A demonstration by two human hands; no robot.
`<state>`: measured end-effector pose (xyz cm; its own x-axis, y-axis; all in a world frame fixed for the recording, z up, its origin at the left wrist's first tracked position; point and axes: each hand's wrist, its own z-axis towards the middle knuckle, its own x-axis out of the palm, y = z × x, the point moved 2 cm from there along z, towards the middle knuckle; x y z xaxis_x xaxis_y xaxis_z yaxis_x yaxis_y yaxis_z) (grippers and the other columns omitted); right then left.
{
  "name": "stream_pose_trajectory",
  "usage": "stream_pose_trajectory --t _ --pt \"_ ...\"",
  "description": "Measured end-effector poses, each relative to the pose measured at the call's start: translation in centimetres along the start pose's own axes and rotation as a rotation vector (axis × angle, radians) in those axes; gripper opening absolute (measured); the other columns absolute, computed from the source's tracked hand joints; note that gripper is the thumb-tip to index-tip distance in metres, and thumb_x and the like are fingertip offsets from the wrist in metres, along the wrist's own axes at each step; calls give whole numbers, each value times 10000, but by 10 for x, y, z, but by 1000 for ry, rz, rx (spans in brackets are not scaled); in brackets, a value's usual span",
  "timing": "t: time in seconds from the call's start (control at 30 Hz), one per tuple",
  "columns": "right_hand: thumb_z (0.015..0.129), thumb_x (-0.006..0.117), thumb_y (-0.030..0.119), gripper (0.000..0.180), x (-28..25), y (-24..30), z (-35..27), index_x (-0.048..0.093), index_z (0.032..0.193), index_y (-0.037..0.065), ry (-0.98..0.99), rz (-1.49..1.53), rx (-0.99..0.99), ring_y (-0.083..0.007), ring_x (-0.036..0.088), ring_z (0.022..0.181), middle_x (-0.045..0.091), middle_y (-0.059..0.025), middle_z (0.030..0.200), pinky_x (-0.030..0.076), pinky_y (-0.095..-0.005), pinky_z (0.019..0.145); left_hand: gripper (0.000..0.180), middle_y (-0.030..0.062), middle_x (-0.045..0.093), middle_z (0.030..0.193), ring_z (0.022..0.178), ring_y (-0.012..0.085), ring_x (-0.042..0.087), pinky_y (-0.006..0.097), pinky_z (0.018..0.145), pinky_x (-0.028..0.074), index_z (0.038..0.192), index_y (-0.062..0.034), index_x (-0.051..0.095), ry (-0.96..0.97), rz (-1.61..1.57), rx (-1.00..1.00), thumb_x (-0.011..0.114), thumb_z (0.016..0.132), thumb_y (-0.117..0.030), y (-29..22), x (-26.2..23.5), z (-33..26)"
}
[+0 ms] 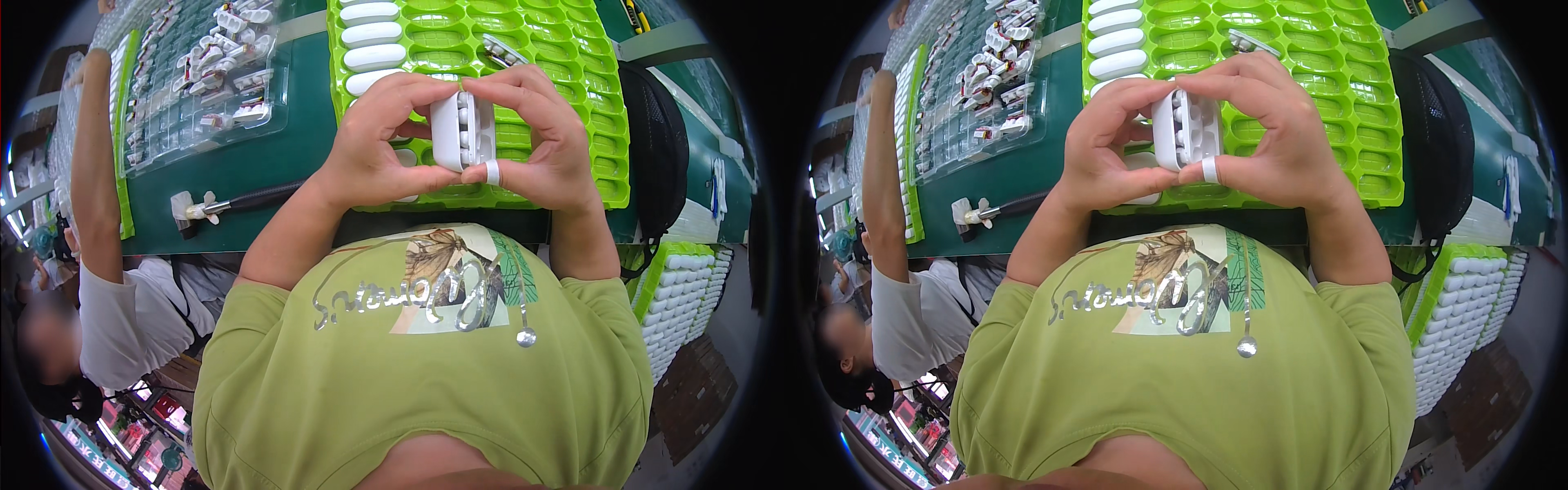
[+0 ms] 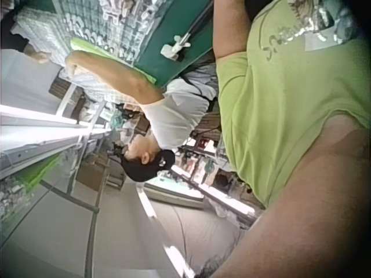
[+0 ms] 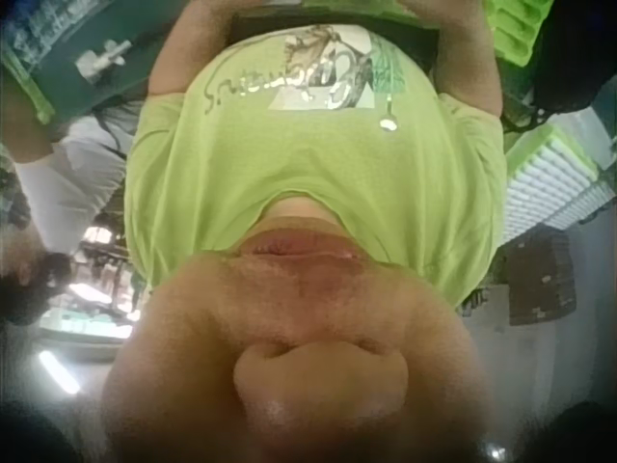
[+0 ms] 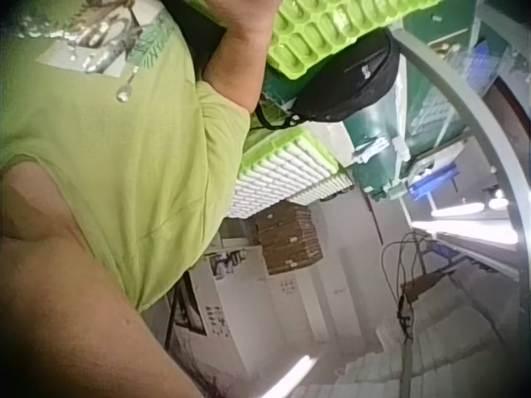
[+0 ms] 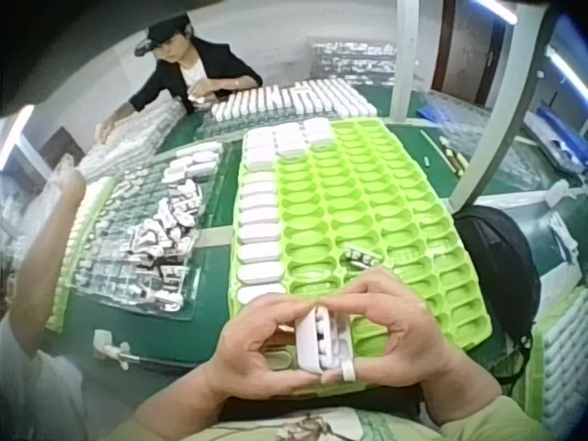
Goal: The person assembles small white electronic devices by inserting internal components into white plastic shells and closing them. The person handles the components and shells by hand, placing the finished units into a green tray on the table.
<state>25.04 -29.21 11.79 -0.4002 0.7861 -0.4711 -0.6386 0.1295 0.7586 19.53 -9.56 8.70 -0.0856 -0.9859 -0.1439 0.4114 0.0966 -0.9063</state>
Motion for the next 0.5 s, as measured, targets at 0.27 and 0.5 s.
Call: stream_pose_trajectory --t 0.27,0.5 --pt "572 901 244 648 -8 2 2 701 1152 34 122 40 -60 -244 588 972 651 -98 1037 456 -346 860 667 133 636 1081 971 208 650 316 751 619 1194 9 634 64 -24 63 893 592 -113 -1 -4 0" --pt "574 903 220 630 -3 6 1 708 1147 44 111 -53 -83 -239 582 945 652 -77 999 457 -346 836 654 133 649 1046 929 207 663 317 733 621 1156 15 644 35 59 84 915 583 -146 -3 -5 0"
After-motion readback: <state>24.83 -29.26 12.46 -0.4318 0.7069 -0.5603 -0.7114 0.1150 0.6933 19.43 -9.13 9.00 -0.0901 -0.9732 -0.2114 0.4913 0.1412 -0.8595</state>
